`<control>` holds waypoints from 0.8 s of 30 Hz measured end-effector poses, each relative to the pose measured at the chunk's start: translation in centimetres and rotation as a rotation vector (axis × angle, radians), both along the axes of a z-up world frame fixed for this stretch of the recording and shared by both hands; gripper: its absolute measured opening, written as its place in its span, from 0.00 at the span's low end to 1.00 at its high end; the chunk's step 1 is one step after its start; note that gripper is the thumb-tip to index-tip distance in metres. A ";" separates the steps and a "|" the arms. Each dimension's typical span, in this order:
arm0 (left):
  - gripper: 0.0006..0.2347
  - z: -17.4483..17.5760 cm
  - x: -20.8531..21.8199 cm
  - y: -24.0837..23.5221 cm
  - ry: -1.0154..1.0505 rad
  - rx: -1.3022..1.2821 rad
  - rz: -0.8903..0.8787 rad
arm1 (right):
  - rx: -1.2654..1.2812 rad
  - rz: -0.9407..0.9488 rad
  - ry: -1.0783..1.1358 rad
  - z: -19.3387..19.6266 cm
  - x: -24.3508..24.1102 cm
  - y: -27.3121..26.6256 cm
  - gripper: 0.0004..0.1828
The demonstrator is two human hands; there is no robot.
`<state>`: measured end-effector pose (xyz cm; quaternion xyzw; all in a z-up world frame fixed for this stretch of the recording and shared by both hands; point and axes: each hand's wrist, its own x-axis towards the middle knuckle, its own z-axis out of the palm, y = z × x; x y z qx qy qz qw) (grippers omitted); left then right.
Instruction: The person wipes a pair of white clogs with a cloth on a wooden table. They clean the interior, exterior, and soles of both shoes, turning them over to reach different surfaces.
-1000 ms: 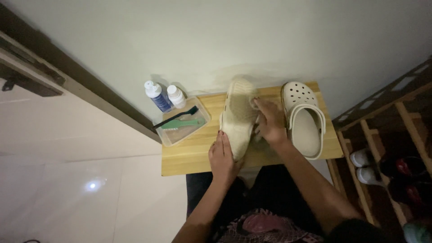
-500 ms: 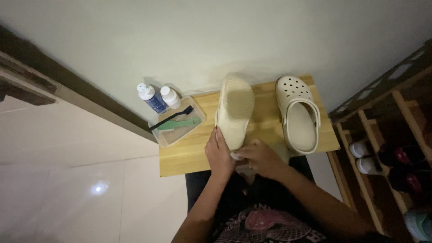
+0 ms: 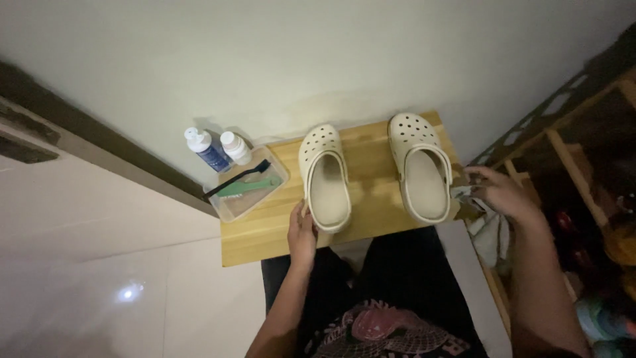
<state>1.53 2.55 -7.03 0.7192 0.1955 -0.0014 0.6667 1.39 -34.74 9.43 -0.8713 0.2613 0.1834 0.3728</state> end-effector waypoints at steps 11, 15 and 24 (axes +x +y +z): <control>0.25 8.6 -2.0 -4.8 -0.358 0.888 -0.444 | 0.545 0.264 -0.051 -2.0 0.9 5.3 0.38; 0.25 4.8 0.0 -8.2 -0.737 1.493 -0.701 | 0.382 0.395 0.045 -5.0 0.6 3.1 0.38; 0.04 -3.7 5.4 -9.4 -1.014 1.302 -0.625 | 0.635 -0.215 -0.279 -9.3 -1.2 -4.3 0.30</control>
